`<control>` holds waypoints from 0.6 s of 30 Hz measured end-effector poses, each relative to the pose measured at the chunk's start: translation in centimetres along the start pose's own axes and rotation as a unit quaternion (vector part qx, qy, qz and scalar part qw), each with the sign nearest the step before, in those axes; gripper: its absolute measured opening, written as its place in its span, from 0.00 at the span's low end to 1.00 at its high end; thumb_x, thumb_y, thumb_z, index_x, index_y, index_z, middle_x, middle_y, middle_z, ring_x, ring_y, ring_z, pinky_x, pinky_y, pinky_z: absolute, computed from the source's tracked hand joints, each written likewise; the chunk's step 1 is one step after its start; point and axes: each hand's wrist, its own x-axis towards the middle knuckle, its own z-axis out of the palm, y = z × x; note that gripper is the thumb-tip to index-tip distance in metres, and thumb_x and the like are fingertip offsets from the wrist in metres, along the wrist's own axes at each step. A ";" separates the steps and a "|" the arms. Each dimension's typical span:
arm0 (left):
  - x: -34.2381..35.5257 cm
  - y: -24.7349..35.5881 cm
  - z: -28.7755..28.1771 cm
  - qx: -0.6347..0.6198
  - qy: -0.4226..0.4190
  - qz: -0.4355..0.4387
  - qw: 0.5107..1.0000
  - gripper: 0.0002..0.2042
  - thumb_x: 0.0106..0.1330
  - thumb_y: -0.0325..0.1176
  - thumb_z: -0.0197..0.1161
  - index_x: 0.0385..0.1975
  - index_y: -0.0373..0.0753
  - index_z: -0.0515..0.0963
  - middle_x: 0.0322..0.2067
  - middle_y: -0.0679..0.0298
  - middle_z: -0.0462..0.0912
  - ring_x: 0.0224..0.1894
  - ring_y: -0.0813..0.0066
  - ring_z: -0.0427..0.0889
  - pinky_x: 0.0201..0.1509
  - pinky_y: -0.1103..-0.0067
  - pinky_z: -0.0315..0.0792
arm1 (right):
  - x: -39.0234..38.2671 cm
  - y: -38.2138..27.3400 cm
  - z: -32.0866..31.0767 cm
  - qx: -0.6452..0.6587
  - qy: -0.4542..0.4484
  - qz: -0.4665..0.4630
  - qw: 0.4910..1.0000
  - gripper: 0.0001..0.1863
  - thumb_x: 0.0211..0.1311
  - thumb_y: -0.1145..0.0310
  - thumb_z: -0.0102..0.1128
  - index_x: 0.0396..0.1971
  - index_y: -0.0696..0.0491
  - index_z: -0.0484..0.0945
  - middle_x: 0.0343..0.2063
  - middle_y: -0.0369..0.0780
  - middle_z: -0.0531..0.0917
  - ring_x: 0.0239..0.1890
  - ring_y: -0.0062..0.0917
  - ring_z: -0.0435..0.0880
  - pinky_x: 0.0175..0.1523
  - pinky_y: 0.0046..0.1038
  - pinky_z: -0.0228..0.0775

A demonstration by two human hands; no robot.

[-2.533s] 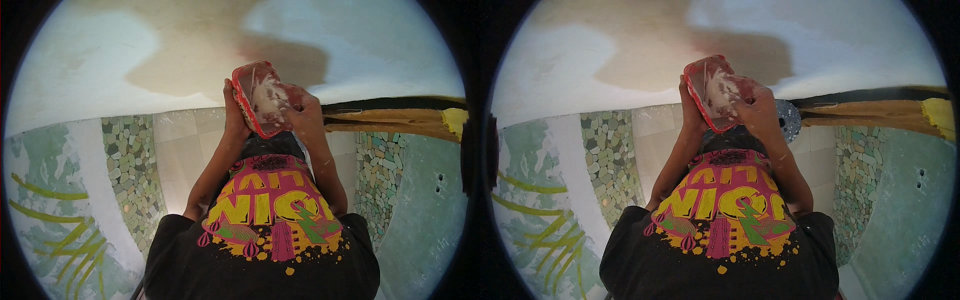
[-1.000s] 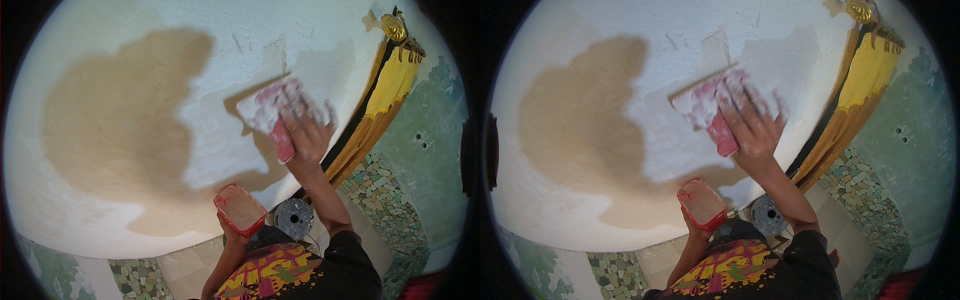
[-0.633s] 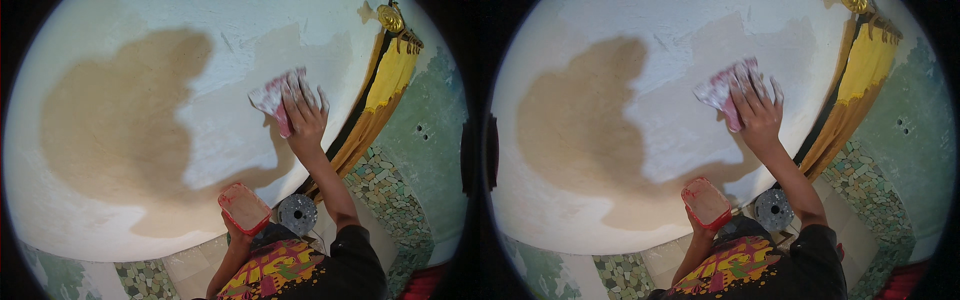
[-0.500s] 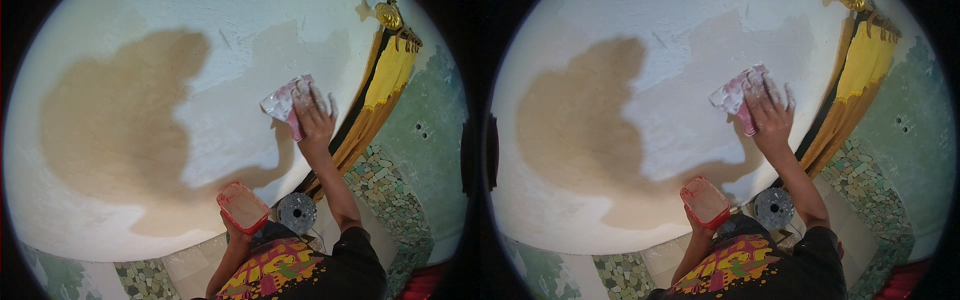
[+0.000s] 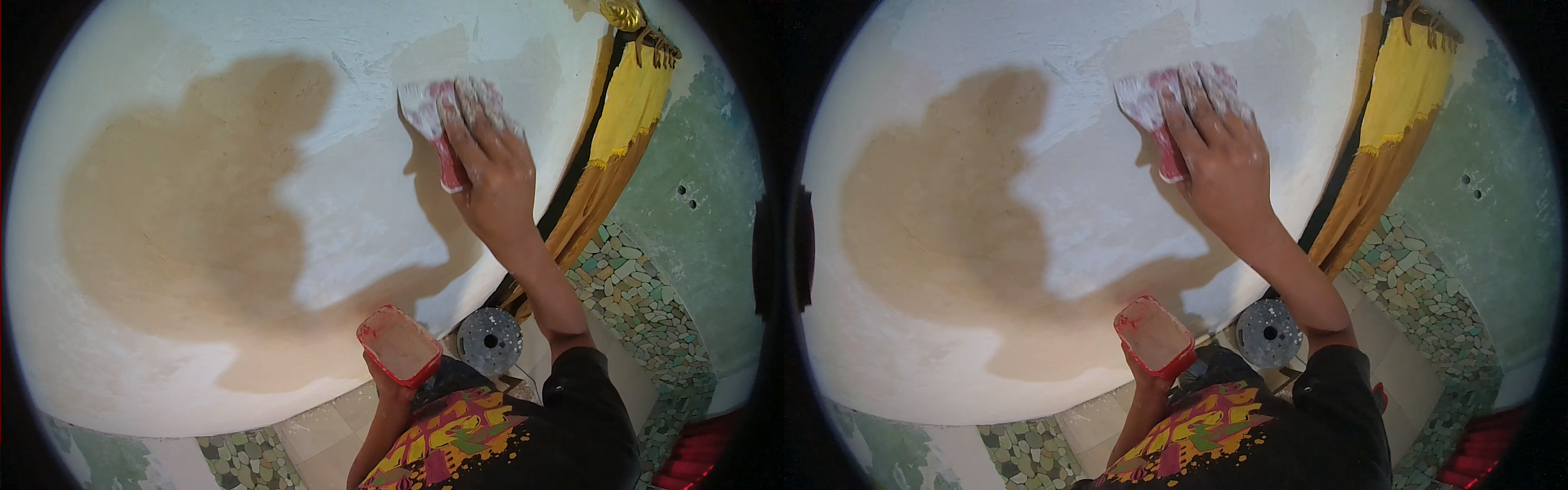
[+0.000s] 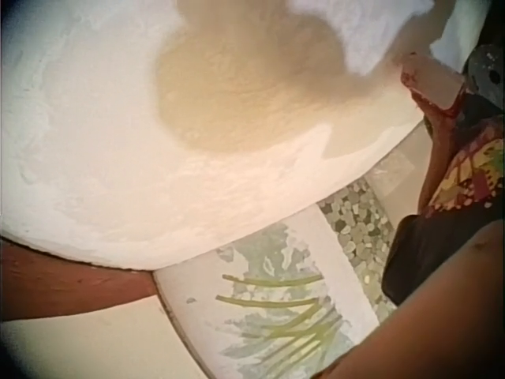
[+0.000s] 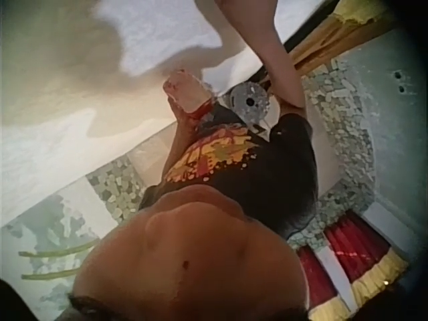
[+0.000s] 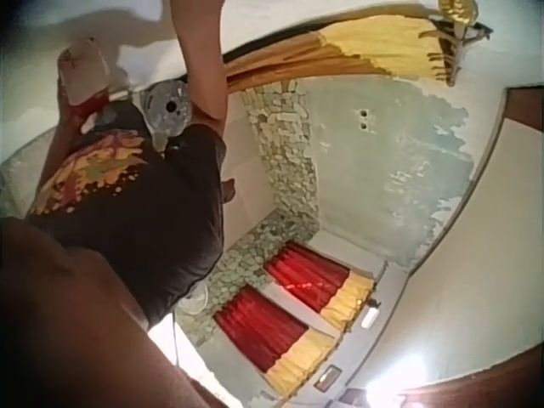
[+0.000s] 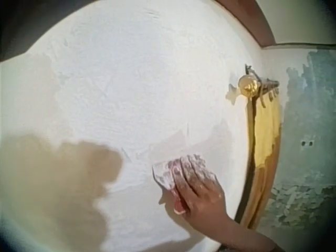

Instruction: Apply plaster to a wall surface using a spatula or putty knife.

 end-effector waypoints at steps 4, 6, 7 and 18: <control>-0.1 0.2 0.3 0.011 0.018 0.006 1.000 0.26 0.74 0.58 0.45 0.61 0.46 0.72 0.52 0.61 0.82 0.54 0.57 0.81 0.57 0.54 0.77 | -1.9 1.5 -1.2 0.053 -0.068 0.018 0.996 0.30 0.46 0.70 0.72 0.55 0.53 0.81 0.50 0.52 0.82 0.51 0.46 0.81 0.56 0.45 0.72; 0.0 0.1 0.1 0.007 0.007 0.002 1.000 0.26 0.74 0.58 0.45 0.61 0.46 0.72 0.52 0.61 0.82 0.54 0.57 0.81 0.57 0.54 0.77 | -1.5 2.7 -2.1 0.069 -0.063 0.007 0.996 0.30 0.46 0.71 0.71 0.55 0.53 0.81 0.50 0.52 0.82 0.51 0.47 0.81 0.57 0.45 0.72; 0.1 0.2 -0.4 0.018 0.012 0.010 1.000 0.26 0.74 0.58 0.45 0.61 0.46 0.72 0.52 0.61 0.82 0.54 0.57 0.81 0.57 0.54 0.77 | -0.7 3.3 -2.3 0.073 -0.031 0.024 0.997 0.30 0.46 0.72 0.71 0.55 0.53 0.81 0.49 0.52 0.83 0.51 0.47 0.81 0.57 0.44 0.72; 0.3 -0.1 -2.0 -0.002 0.019 0.008 1.000 0.30 0.73 0.60 0.43 0.62 0.43 0.71 0.54 0.56 0.80 0.56 0.52 0.80 0.59 0.51 0.75 | -2.7 2.8 1.1 0.069 -0.037 -0.034 0.996 0.30 0.45 0.66 0.74 0.54 0.50 0.82 0.49 0.46 0.85 0.47 0.41 0.84 0.55 0.42 0.74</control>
